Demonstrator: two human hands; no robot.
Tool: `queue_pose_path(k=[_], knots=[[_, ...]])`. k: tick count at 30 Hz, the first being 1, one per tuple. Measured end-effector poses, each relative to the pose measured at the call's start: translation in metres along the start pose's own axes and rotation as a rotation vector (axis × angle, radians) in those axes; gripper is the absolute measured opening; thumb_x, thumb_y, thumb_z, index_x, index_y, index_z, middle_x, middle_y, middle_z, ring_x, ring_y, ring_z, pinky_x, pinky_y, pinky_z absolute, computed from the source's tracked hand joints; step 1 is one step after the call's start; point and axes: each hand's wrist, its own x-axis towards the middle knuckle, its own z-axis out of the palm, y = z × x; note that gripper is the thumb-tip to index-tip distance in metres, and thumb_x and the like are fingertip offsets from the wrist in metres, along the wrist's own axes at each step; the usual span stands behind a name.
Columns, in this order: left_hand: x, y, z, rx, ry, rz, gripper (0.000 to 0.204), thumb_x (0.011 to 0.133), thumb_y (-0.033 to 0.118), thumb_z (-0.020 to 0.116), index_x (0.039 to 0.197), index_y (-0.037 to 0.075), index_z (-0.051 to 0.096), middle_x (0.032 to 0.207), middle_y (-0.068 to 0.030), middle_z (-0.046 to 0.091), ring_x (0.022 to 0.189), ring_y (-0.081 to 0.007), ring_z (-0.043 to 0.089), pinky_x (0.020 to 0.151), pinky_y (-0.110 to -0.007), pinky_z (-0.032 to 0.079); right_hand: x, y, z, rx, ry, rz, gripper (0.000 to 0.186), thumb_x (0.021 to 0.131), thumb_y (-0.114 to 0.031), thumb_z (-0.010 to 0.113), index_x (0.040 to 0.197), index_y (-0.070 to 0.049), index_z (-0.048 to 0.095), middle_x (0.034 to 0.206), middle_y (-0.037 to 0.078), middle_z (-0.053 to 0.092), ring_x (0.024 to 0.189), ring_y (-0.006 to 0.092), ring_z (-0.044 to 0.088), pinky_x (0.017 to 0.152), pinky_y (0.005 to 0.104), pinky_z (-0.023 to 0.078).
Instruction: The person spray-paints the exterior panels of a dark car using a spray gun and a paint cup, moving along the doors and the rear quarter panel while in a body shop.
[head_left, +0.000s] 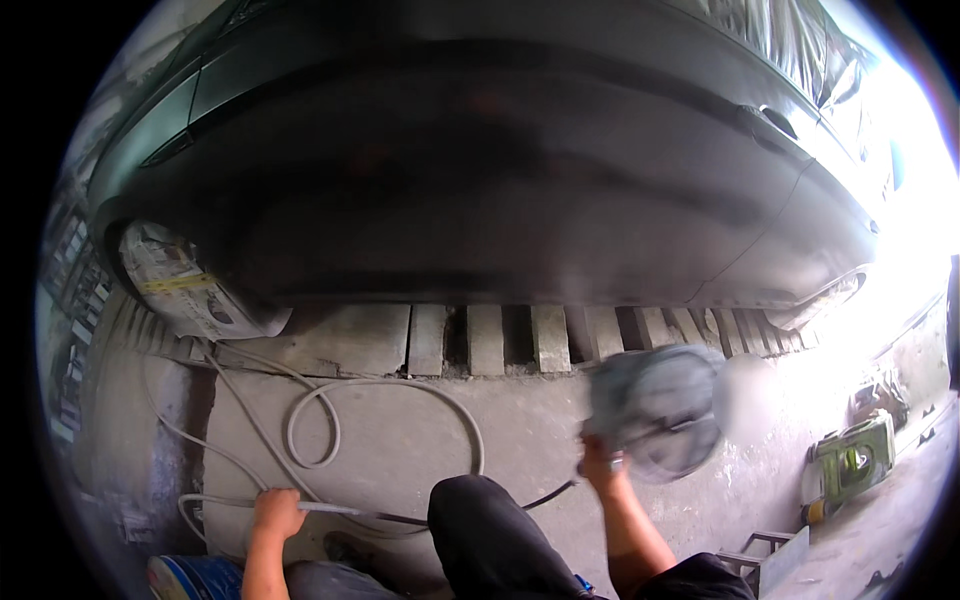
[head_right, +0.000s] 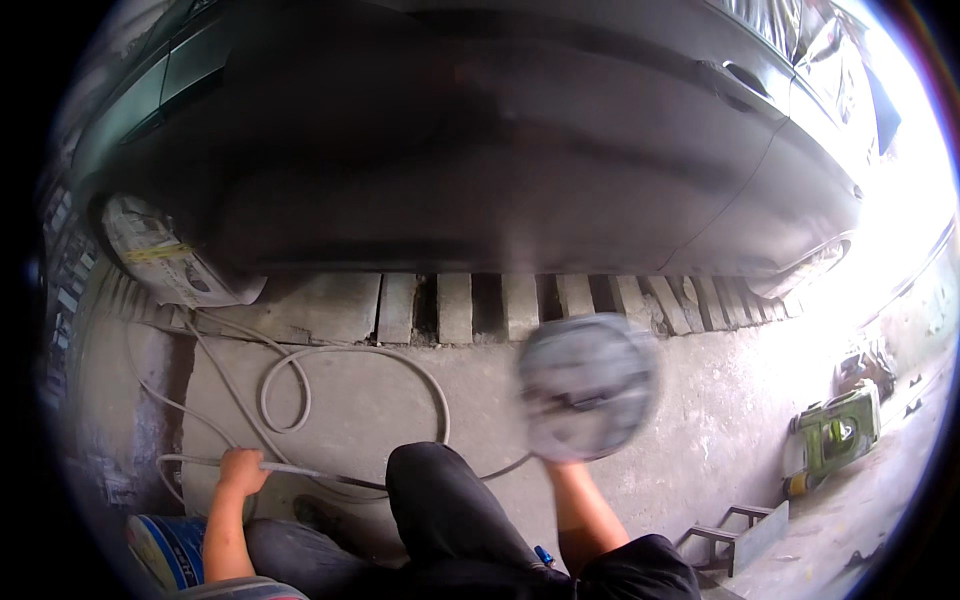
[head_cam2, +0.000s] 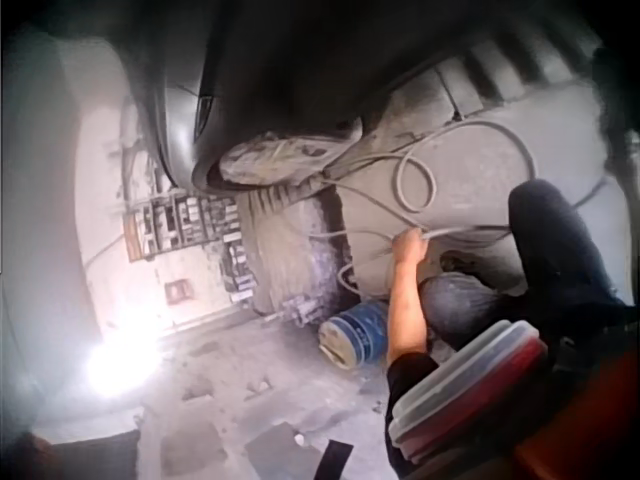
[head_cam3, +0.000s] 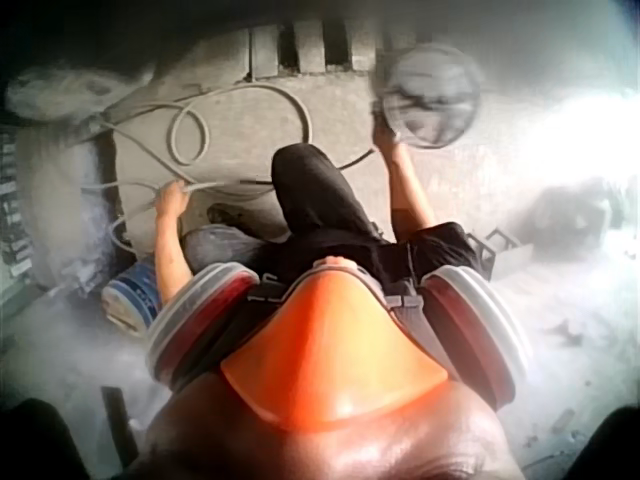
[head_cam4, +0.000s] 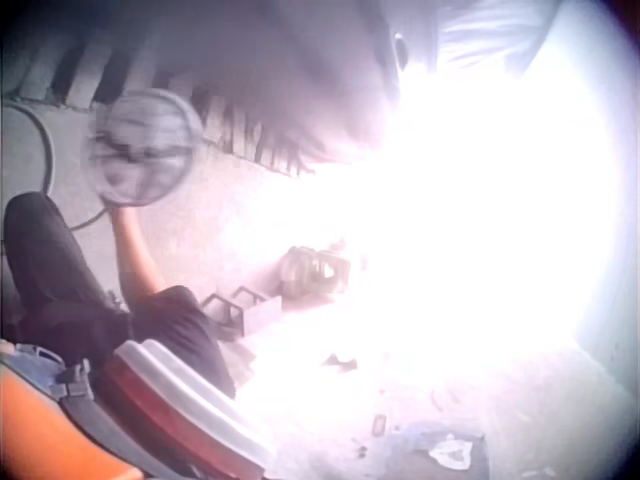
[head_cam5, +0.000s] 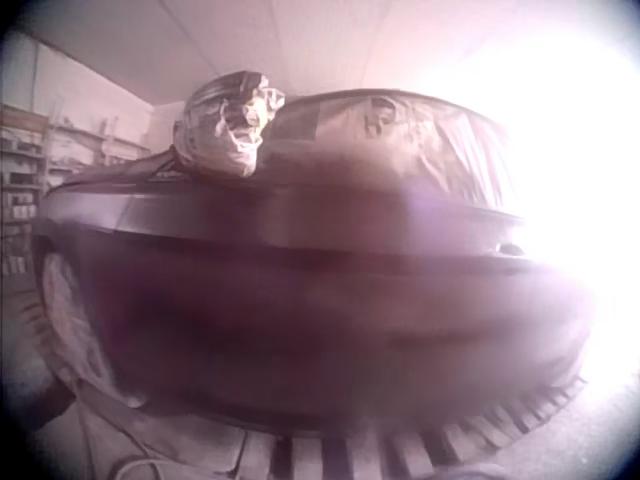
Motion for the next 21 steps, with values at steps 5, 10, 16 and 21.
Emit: queue_pose_path(k=[5,10,16,21], knots=[[-0.011,-0.032,0.012,-0.055,-0.002,-0.075,0.023,0.069,0.030,0.071,0.077,0.008,0.067,0.078,-0.0122,0.066,0.079,-0.0314,0.063,0.073,-0.043,0.047,-0.016,-0.058,0.120,0.226,-0.713,0.004,0.023,0.077,-0.011,0.064,0.097,-0.003,0.057,0.094,0.011,0.057,0.082,0.0216,0.057,0.071,0.0324,0.046],[-0.011,-0.050,-0.006,0.020,-0.078,-0.096,0.032,0.069,0.035,0.072,0.088,0.010,0.069,0.087,-0.0116,0.067,0.085,-0.0294,0.063,0.079,-0.041,0.047,-0.037,-0.057,0.136,0.351,-0.967,0.167,0.038,0.071,-0.009,0.070,0.106,0.000,0.061,0.106,0.016,0.061,0.093,0.0256,0.060,0.082,0.0350,0.049],[-0.021,-0.075,-0.033,-0.134,-0.061,-0.153,0.027,0.070,0.030,0.071,0.087,0.010,0.067,0.085,-0.0114,0.067,0.088,-0.0299,0.062,0.080,-0.042,0.046,0.003,-0.170,0.061,0.047,-0.499,-0.017,0.015,0.079,-0.006,0.062,0.093,-0.003,0.064,0.092,0.008,0.062,0.084,0.0146,0.058,0.072,0.0290,0.048],[-0.044,-0.068,-0.081,-0.230,0.026,-0.149,0.025,0.066,0.024,0.073,0.082,0.006,0.065,0.079,-0.0146,0.066,0.079,-0.0345,0.063,0.073,-0.044,0.046,0.009,-0.263,-0.037,-0.143,-0.155,0.248,0.011,0.079,-0.007,0.059,0.088,-0.003,0.062,0.088,0.007,0.061,0.083,0.0150,0.057,0.072,0.0281,0.046]])
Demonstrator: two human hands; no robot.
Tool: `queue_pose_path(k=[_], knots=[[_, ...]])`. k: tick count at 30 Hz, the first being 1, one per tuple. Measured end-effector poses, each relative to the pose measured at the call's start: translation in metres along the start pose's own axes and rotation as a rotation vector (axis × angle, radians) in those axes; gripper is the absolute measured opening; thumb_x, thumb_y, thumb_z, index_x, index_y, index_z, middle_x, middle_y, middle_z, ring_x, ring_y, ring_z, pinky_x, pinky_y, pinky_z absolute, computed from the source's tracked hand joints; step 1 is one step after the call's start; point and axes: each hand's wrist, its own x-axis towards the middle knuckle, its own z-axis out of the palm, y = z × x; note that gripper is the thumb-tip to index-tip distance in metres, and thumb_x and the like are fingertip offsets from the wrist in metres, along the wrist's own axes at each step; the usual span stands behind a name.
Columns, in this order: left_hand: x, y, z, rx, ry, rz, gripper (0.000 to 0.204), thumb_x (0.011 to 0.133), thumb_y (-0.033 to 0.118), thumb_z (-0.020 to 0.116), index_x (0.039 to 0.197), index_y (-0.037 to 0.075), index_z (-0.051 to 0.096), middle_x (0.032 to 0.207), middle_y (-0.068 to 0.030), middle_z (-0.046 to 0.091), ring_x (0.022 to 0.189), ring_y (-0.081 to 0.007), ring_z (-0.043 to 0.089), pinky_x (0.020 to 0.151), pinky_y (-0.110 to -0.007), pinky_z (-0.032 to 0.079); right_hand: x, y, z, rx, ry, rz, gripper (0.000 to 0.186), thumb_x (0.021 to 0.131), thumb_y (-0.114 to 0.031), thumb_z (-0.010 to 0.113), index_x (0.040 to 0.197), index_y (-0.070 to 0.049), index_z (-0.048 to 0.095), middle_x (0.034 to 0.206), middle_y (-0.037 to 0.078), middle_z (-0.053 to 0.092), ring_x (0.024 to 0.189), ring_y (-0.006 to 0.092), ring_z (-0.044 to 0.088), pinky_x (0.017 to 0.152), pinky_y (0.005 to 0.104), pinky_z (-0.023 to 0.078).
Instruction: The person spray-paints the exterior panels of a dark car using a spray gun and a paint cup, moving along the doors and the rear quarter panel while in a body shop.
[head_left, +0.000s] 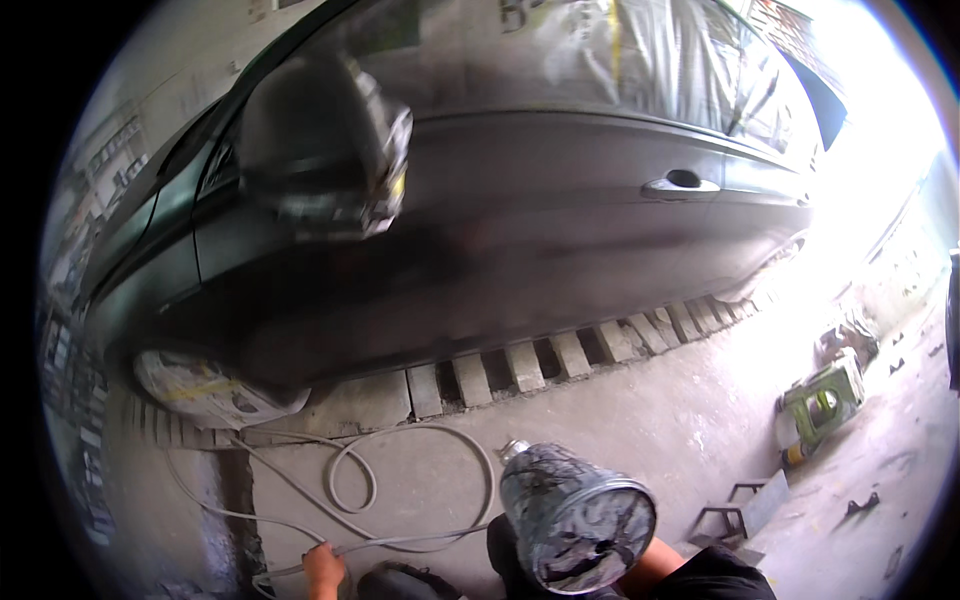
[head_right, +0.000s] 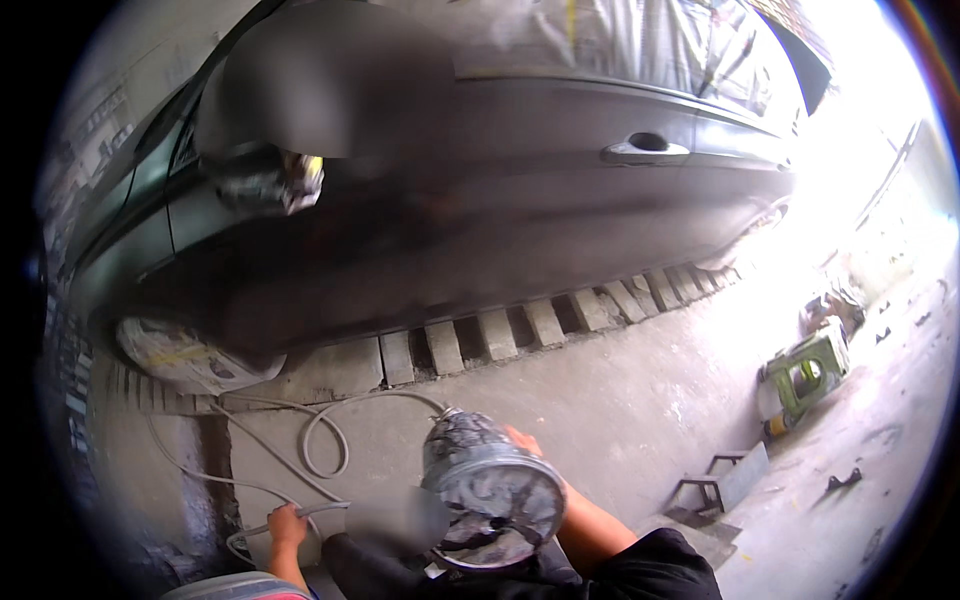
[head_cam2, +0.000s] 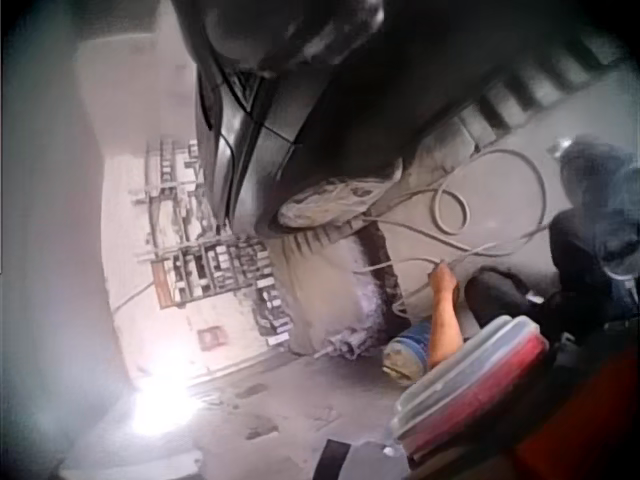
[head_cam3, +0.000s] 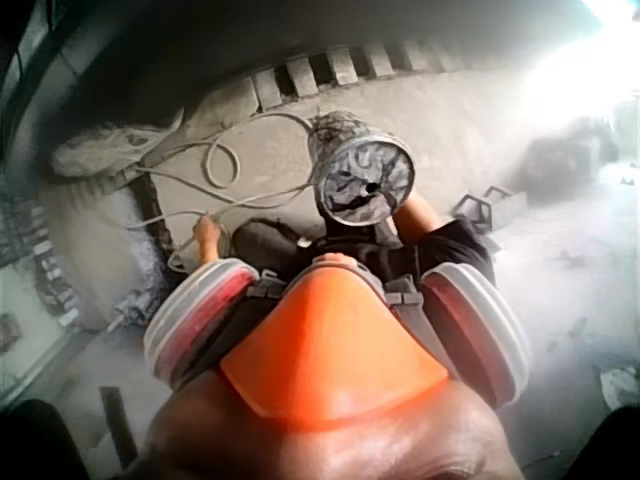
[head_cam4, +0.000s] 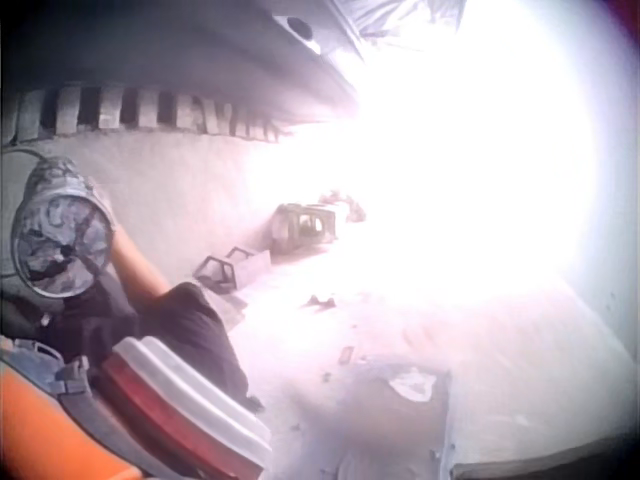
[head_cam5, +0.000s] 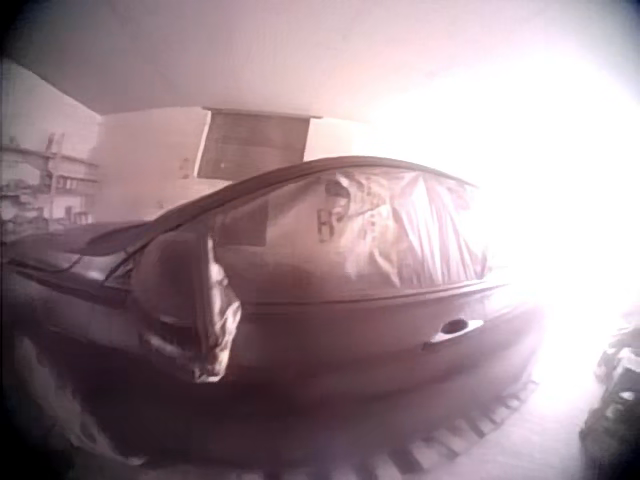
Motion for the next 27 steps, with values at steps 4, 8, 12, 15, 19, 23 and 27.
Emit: queue_pose_path(k=[4,8,12,15,19,23,27], knots=[[-0.039,0.021,-0.061,-0.065,0.074,-0.023,0.025,0.067,0.022,0.073,0.079,0.004,0.062,0.080,-0.0160,0.065,0.080,-0.0347,0.062,0.072,-0.045,0.045,-0.003,-0.064,-0.063,0.030,0.177,0.116,0.007,0.079,-0.007,0.057,0.084,-0.003,0.060,0.084,0.006,0.059,0.082,0.0153,0.057,0.072,0.0273,0.045],[-0.070,0.071,-0.124,-0.101,0.027,-0.024,0.024,0.073,0.025,0.068,0.078,0.002,0.062,0.080,-0.0169,0.063,0.080,-0.0363,0.060,0.073,-0.046,0.045,0.033,-0.119,-0.117,0.049,0.302,0.132,0.006,0.079,-0.008,0.054,0.080,-0.003,0.058,0.081,0.006,0.058,0.081,0.0157,0.056,0.071,0.0265,0.043],[-0.110,0.121,-0.184,-0.090,-0.066,-0.084,0.029,0.077,0.030,0.066,0.082,0.001,0.064,0.084,-0.0199,0.065,0.083,-0.0388,0.061,0.074,-0.046,0.047,0.067,-0.154,-0.180,0.039,0.386,0.151,0.007,0.080,-0.008,0.052,0.076,-0.003,0.056,0.078,0.005,0.056,0.081,0.0160,0.056,0.071,0.0257,0.042],[-0.132,0.163,-0.214,-0.065,-0.053,-0.115,0.032,0.078,0.032,0.065,0.082,0.001,0.065,0.084,-0.0223,0.064,0.082,-0.0410,0.061,0.073,-0.047,0.047,0.071,-0.161,-0.233,0.200,0.511,0.125,0.013,0.074,-0.009,0.055,0.085,-0.002,0.056,0.076,0.006,0.056,0.072,0.0129,0.053,0.065,0.0238,0.040],[-0.147,0.208,-0.230,-0.141,-0.101,-0.120,0.040,0.081,0.037,0.063,0.079,-0.003,0.064,0.079,-0.0263,0.062,0.079,-0.0437,0.060,0.071,-0.049,0.046,0.073,-0.160,-0.296,0.322,0.550,0.212,0.054,0.068,-0.012,0.057,0.119,0.002,0.048,0.070,0.005,0.054,0.055,0.0058,0.045,0.048,0.0175,0.033],[-0.142,0.241,-0.221,-0.148,-0.176,-0.090,0.047,0.082,0.043,0.059,0.080,-0.004,0.064,0.081,-0.0270,0.062,0.081,-0.0437,0.060,0.072,-0.049,0.046,0.089,-0.176,-0.340,0.482,0.550,0.317,0.055,0.066,-0.009,0.055,0.119,0.003,0.048,0.073,0.008,0.057,0.054,0.0074,0.046,0.047,0.0184,0.034],[-0.129,0.268,-0.207,-0.161,-0.310,-0.149,0.052,0.083,0.047,0.057,0.081,-0.004,0.066,0.085,-0.0273,0.063,0.084,-0.0425,0.061,0.074,-0.048,0.047,0.119,-0.190,-0.360,0.495,0.507,0.405,0.062,0.065,-0.012,0.056,0.123,0.005,0.045,0.070,0.008,0.055,0.048,0.0060,0.039,0.043,0.0176,0.029]])
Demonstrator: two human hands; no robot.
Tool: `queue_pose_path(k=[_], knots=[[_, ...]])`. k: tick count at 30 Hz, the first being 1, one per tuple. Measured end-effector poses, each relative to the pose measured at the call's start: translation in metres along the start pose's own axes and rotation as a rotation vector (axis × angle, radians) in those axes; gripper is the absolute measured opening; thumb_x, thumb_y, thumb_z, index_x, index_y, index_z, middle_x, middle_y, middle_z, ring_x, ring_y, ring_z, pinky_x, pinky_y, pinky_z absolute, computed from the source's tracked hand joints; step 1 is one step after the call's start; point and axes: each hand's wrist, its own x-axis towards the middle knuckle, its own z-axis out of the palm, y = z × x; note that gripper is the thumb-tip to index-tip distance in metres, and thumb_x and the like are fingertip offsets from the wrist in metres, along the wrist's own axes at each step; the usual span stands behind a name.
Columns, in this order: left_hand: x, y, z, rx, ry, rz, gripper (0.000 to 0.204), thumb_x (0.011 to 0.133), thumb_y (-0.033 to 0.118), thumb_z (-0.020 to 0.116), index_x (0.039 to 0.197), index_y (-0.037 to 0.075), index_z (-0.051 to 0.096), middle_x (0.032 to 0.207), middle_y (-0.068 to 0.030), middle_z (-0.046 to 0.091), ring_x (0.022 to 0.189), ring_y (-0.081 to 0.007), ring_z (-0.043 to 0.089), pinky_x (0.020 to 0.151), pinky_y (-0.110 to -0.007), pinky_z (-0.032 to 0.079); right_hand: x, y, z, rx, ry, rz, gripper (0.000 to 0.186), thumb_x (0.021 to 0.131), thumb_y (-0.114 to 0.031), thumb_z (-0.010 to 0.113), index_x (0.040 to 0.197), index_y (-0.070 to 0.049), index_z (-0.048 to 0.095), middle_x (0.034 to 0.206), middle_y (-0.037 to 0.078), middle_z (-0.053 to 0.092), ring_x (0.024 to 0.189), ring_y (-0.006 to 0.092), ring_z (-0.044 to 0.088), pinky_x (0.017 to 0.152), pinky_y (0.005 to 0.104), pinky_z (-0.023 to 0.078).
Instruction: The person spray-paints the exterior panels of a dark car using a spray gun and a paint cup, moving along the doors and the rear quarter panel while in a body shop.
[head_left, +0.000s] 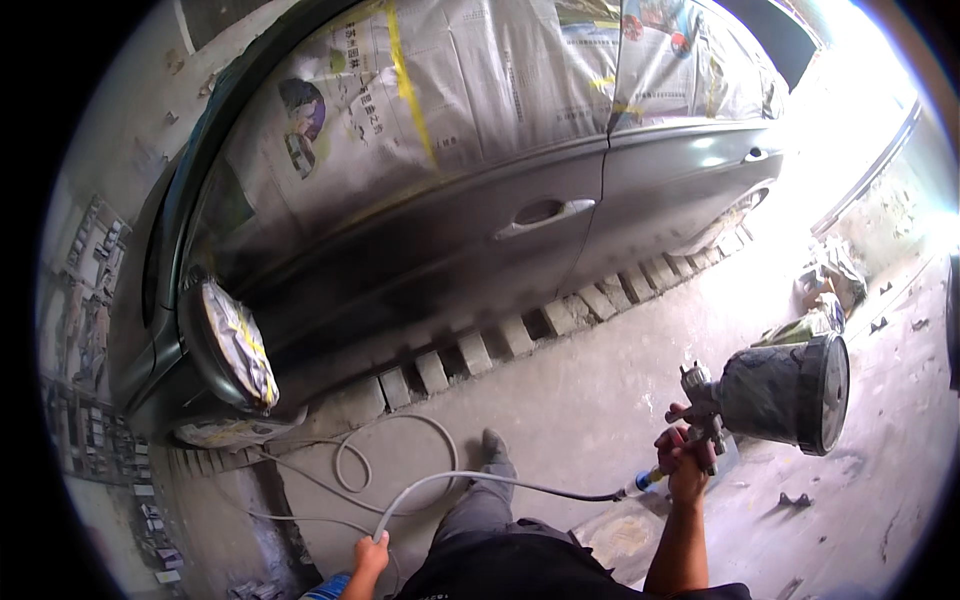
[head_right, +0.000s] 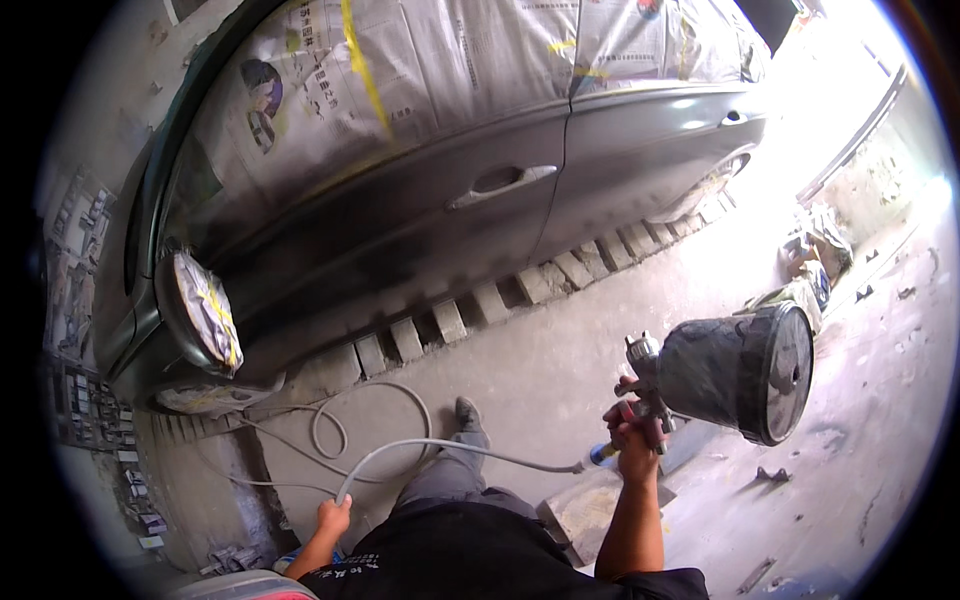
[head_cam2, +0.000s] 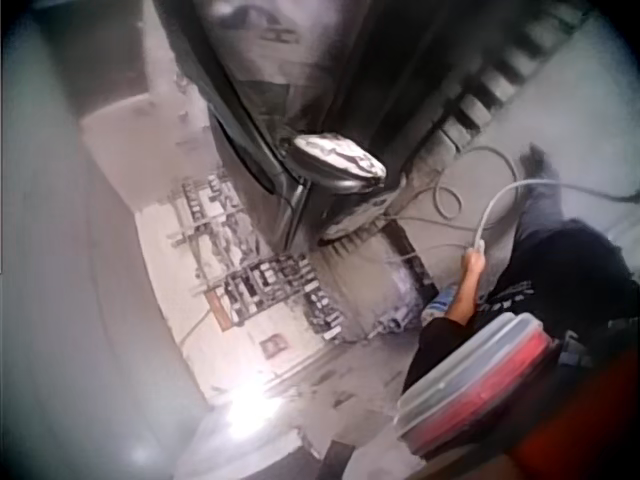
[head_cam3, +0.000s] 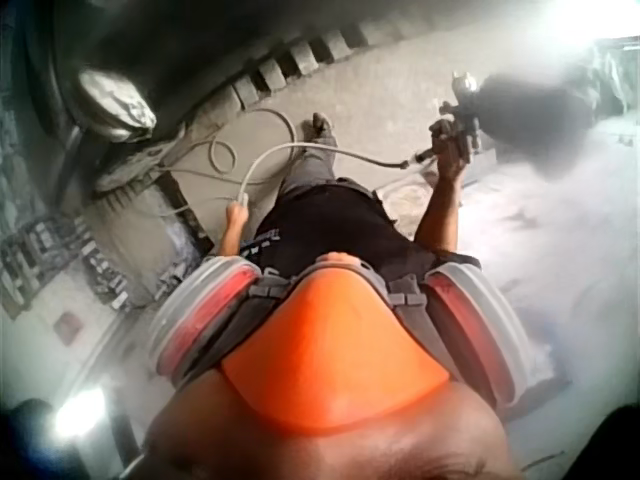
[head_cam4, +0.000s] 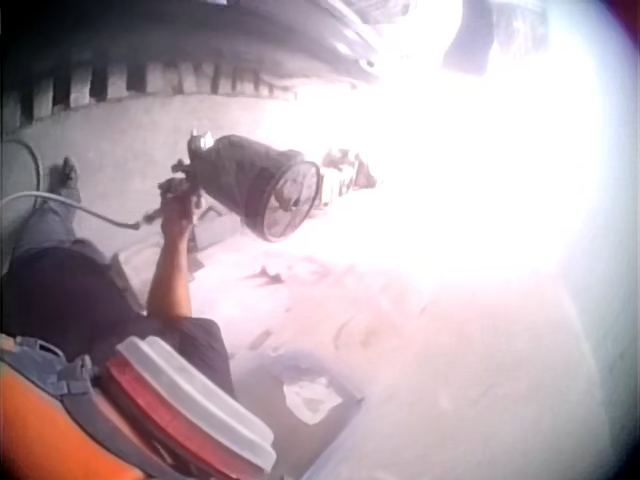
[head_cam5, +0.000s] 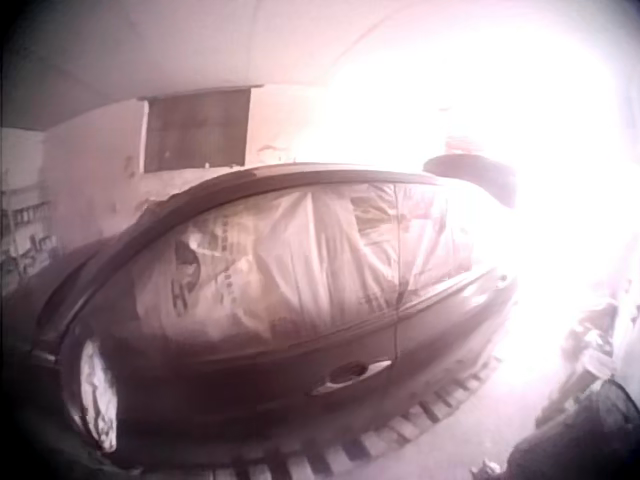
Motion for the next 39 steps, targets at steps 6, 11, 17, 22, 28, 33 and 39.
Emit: queue_pose_path(k=[6,11,17,22,28,33,39], knots=[[0.040,0.055,0.017,-0.042,-0.313,0.017,0.070,0.080,0.062,0.053,0.083,-0.007,0.065,0.082,-0.0277,0.063,0.081,-0.0400,0.064,0.070,-0.047,0.049,0.060,-0.018,-0.007,-0.181,-0.068,-0.101,0.065,0.075,-0.022,0.057,0.131,0.006,0.037,0.070,0.005,0.054,0.046,0.0045,0.038,0.040,0.0188,0.029],[0.036,0.125,0.011,-0.081,-0.343,-0.004,0.068,0.079,0.062,0.053,0.080,-0.005,0.065,0.081,-0.0254,0.064,0.082,-0.0376,0.064,0.071,-0.046,0.049,0.116,-0.022,-0.033,-0.258,-0.138,-0.134,0.054,0.085,-0.017,0.051,0.134,0.003,0.037,0.065,-0.001,0.047,0.046,0.0012,0.034,0.040,0.0161,0.025],[0.013,0.189,0.039,-0.177,-0.347,-0.013,0.065,0.081,0.060,0.052,0.080,-0.004,0.066,0.081,-0.0249,0.064,0.084,-0.0388,0.063,0.074,-0.046,0.048,0.174,-0.059,-0.026,-0.310,-0.189,-0.179,0.052,0.087,-0.016,0.049,0.133,0.005,0.038,0.065,-0.001,0.048,0.048,0.0024,0.035,0.043,0.0161,0.026],[-0.019,0.240,0.094,-0.289,-0.267,-0.036,0.062,0.082,0.058,0.052,0.077,-0.003,0.066,0.079,-0.0247,0.064,0.083,-0.0398,0.062,0.073,-0.046,0.048,0.236,-0.067,-0.067,-0.201,-0.307,-0.087,0.053,0.086,-0.017,0.050,0.132,0.007,0.038,0.065,0.001,0.049,0.046,0.0036,0.036,0.042,0.0178,0.027],[-0.102,0.331,0.137,-0.292,-0.239,-0.031,0.062,0.083,0.058,0.050,0.076,-0.002,0.065,0.077,-0.0249,0.062,0.080,-0.0397,0.061,0.073,-0.046,0.046,0.315,-0.071,-0.157,-0.278,-0.557,-0.153,0.051,0.086,-0.015,0.047,0.131,0.007,0.038,0.064,0.001,0.048,0.045,0.0042,0.034,0.042,0.0189,0.027],[-0.146,0.371,0.178,-0.377,-0.308,-0.060,0.063,0.081,0.062,0.050,0.078,0.001,0.066,0.076,-0.0202,0.064,0.078,-0.0353,0.062,0.072,-0.042,0.046,0.347,-0.111,-0.181,-0.264,-0.504,-0.064,0.052,0.080,-0.012,0.045,0.130,0.005,0.041,0.065,0.001,0.048,0.047,0.0035,0.034,0.042,0.0180,0.025],[-0.172,0.396,0.217,-0.528,-0.482,-0.265,0.064,0.081,0.060,0.053,0.082,-0.002,0.068,0.085,-0.0202,0.065,0.083,-0.0293,0.062,0.073,-0.039,0.046,0.380,-0.131,-0.183,-0.234,-0.460,-0.054,0.059,0.076,-0.012,0.040,0.132,0.006,0.039,0.067,0.003,0.047,0.049,0.0036,0.031,0.043,0.0172,0.022]])
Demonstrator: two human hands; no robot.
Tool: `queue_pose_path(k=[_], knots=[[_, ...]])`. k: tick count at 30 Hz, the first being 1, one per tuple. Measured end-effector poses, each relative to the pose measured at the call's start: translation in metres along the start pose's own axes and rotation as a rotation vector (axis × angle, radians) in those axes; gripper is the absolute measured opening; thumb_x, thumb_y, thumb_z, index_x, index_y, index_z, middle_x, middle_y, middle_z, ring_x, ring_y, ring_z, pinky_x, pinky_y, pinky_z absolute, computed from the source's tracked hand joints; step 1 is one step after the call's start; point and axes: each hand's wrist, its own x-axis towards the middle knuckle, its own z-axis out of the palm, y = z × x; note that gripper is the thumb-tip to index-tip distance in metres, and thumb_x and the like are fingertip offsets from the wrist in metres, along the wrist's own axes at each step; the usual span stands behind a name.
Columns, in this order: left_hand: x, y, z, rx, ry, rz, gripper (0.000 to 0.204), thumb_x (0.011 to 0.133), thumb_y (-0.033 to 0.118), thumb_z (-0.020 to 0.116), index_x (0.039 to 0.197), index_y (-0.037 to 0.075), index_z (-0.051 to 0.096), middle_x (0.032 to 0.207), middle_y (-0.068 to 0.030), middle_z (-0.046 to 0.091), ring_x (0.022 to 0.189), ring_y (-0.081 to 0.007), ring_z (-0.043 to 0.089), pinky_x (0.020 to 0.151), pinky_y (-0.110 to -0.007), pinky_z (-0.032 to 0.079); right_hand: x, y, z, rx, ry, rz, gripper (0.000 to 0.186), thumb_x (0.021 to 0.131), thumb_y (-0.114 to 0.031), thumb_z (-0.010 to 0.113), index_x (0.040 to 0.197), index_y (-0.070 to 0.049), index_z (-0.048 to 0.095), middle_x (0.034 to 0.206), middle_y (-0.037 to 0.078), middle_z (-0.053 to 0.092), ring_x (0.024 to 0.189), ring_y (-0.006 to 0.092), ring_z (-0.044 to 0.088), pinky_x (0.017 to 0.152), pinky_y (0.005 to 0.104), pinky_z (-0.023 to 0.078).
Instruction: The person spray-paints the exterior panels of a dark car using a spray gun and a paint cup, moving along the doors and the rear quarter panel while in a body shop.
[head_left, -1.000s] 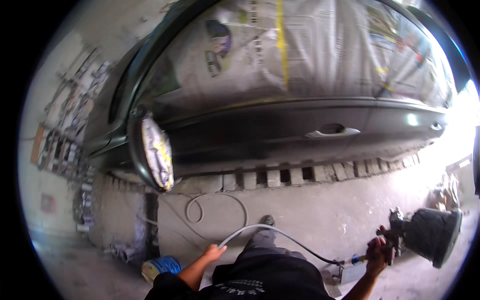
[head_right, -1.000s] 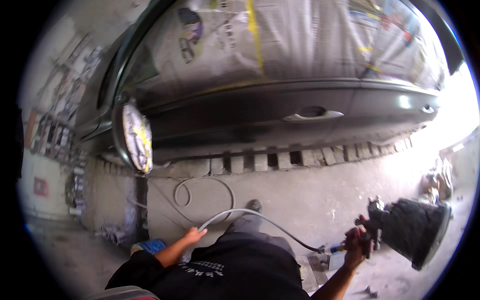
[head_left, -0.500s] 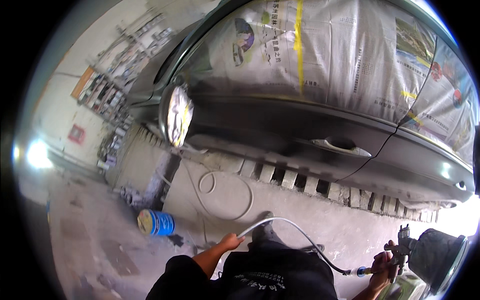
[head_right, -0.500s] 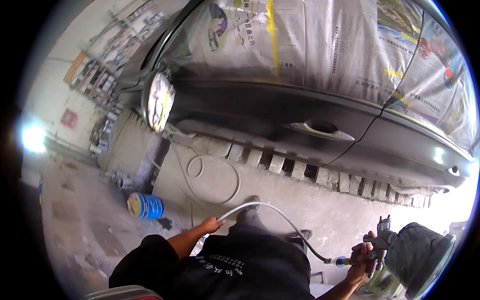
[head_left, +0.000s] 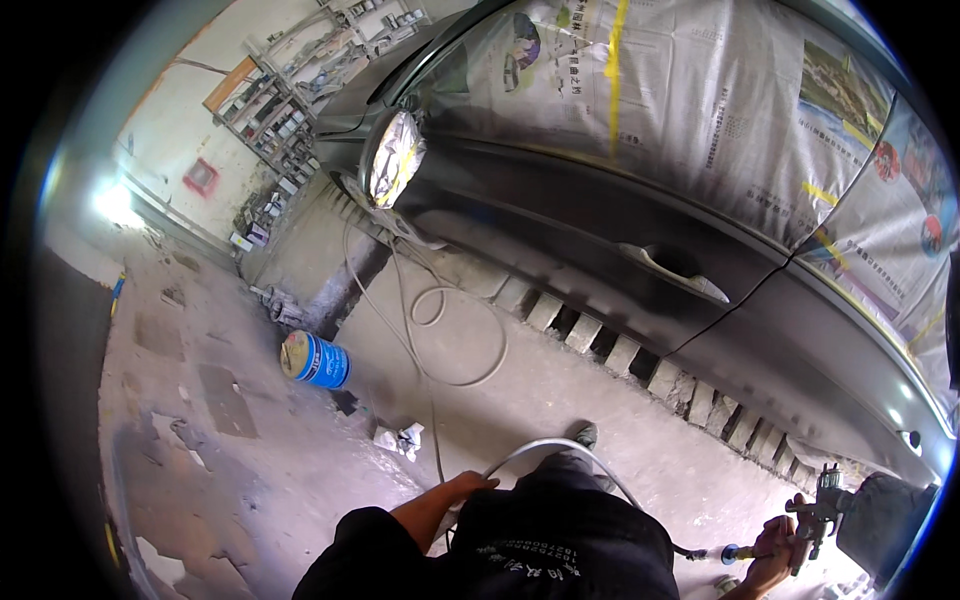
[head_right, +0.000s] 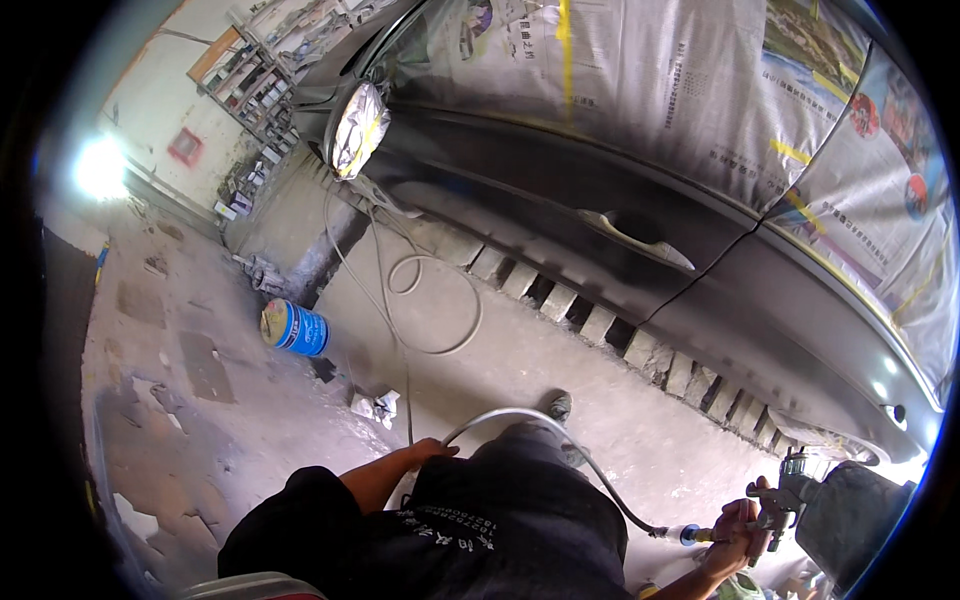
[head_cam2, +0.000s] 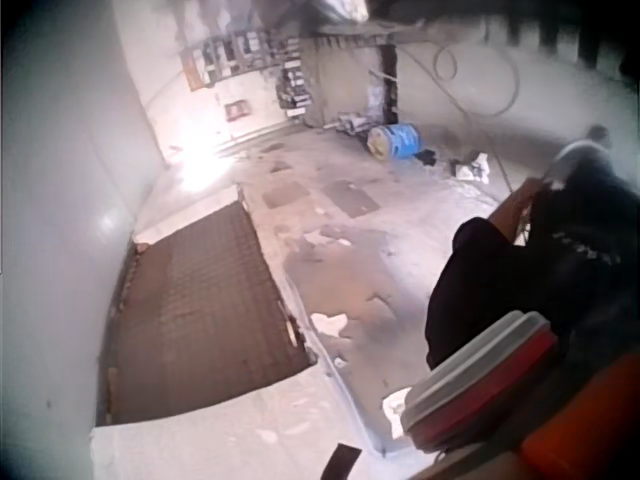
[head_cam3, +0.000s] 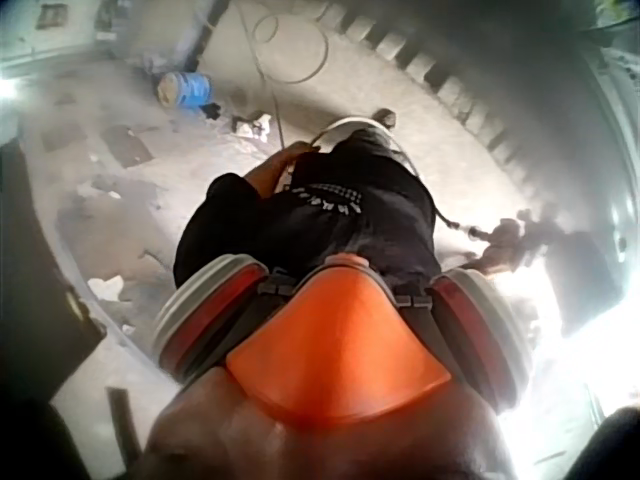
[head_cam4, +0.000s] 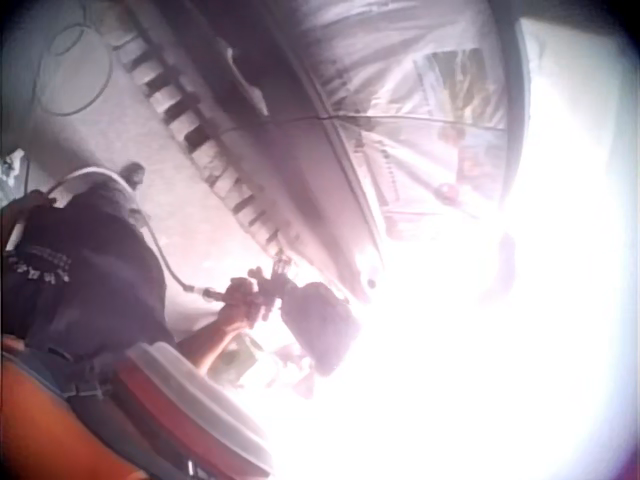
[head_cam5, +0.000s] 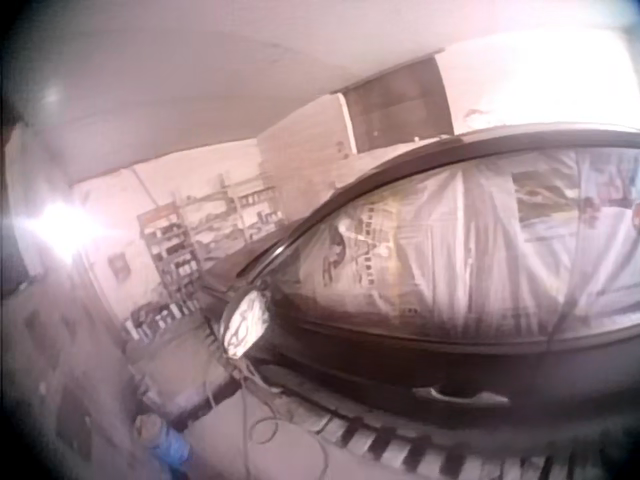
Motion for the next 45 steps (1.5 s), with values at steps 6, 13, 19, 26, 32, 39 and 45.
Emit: queue_pose_path(k=[6,13,19,26,32,39,45], knots=[[0.004,-0.066,0.091,-0.852,-0.268,-0.155,0.038,0.084,0.032,0.063,0.102,-0.001,0.064,0.093,-0.0105,0.066,0.082,-0.0195,0.062,0.071,-0.035,0.049,0.019,0.005,-0.020,0.103,-0.015,-0.078,0.057,0.075,-0.011,0.041,0.128,0.009,0.039,0.071,0.009,0.051,0.049,0.0062,0.036,0.043,0.0186,0.026],[-0.038,-0.043,0.198,-1.126,-0.255,-0.183,0.019,0.084,0.020,0.063,0.092,0.004,0.065,0.084,-0.0087,0.066,0.069,-0.0192,0.063,0.060,-0.035,0.050,0.046,-0.002,-0.060,0.041,-0.137,-0.014,0.061,0.072,-0.011,0.043,0.129,0.008,0.038,0.072,0.011,0.054,0.051,0.0066,0.039,0.043,0.0174,0.027],[-0.072,-0.038,0.373,-1.111,-0.154,-0.087,0.021,0.083,0.026,0.063,0.087,0.006,0.066,0.079,-0.0088,0.064,0.064,-0.0187,0.060,0.056,-0.035,0.049,0.077,0.004,-0.114,0.101,-0.317,-0.018,0.063,0.069,-0.011,0.046,0.129,0.007,0.040,0.069,0.009,0.055,0.049,0.0062,0.041,0.042,0.0162,0.027],[-0.123,-0.019,0.478,-1.026,-0.139,-0.096,0.023,0.083,0.028,0.063,0.086,0.006,0.065,0.077,-0.0084,0.063,0.062,-0.0189,0.059,0.055,-0.036,0.048,0.092,-0.009,-0.165,0.133,-0.424,0.042,0.059,0.069,-0.014,0.046,0.124,0.005,0.045,0.080,0.011,0.055,0.046,0.0072,0.040,0.039,0.0181,0.028],[-0.131,-0.014,0.476,-0.929,-0.136,-0.082,0.025,0.082,0.030,0.063,0.085,0.005,0.064,0.075,-0.0082,0.062,0.060,-0.0191,0.057,0.054,-0.036,0.047,0.093,-0.013,-0.178,0.088,-0.416,0.051,0.055,0.073,-0.011,0.045,0.126,0.005,0.044,0.065,0.007,0.054,0.044,0.0056,0.038,0.040,0.0178,0.028],[-0.090,-0.004,0.377,-0.718,-0.153,0.033,0.027,0.082,0.032,0.063,0.084,0.005,0.062,0.073,-0.0078,0.060,0.058,-0.0193,0.056,0.053,-0.037,0.046,0.089,0.003,-0.193,-0.123,-0.407,-0.052,0.037,0.092,-0.017,0.046,0.122,0.003,0.046,0.076,0.011,0.061,0.051,0.0063,0.044,0.046,0.0185,0.034],[-0.040,-0.015,0.256,-0.375,0.049,0.066,0.031,0.082,0.034,0.062,0.082,0.004,0.060,0.070,-0.0073,0.057,0.055,-0.0199,0.052,0.052,-0.039,0.044,0.084,-0.016,-0.153,-0.040,-0.337,-0.123,0.036,0.094,-0.018,0.044,0.122,0.004,0.047,0.078,0.007,0.061,0.060,0.0077,0.053,0.051,0.0207,0.040]])
